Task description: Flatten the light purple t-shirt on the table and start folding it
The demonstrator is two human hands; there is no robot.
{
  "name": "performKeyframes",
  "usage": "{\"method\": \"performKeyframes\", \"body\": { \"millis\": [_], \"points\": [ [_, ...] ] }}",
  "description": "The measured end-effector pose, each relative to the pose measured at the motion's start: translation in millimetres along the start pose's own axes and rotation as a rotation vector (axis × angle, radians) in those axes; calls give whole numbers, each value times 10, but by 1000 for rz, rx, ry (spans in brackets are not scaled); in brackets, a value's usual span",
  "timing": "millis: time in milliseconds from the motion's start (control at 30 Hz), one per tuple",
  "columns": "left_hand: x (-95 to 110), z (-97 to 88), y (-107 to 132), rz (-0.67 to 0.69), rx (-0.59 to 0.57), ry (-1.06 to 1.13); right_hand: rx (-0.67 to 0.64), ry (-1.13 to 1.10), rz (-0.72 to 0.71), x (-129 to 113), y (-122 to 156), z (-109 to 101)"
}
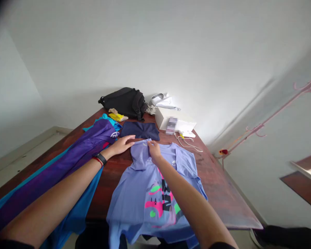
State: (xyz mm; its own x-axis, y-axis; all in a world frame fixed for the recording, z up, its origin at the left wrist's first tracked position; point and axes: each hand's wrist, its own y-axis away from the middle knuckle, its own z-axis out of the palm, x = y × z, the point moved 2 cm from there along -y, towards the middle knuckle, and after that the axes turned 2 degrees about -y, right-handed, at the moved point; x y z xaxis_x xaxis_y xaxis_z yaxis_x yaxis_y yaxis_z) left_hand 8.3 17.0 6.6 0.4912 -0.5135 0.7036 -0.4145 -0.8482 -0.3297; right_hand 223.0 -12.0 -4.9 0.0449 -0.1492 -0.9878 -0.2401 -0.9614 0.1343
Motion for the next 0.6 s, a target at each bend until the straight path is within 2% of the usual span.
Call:
{"method": "performKeyframes", "body": {
  "millis": [100,233,333,467,533,600],
  "points": [
    [39,74,-14,22,-63,-3,23,-17,-51,-29,-22,-21],
    [80,69,-18,30,-88,-40,4,-29,-51,-115,-22,-82],
    [22,47,-22,20,-94,-97,-80,-42,2,-159,57,-124],
    [-124,67,-44,7,-71,-173,-329,-25,152,-129,242,-161],
    [-175,92,-59,18,-58,-191,-353,-28,169,-113,297,-193],
    [-193,111,-73,33,-48,-193,-290,-44,133,-116,300,-231]
  ]
}}
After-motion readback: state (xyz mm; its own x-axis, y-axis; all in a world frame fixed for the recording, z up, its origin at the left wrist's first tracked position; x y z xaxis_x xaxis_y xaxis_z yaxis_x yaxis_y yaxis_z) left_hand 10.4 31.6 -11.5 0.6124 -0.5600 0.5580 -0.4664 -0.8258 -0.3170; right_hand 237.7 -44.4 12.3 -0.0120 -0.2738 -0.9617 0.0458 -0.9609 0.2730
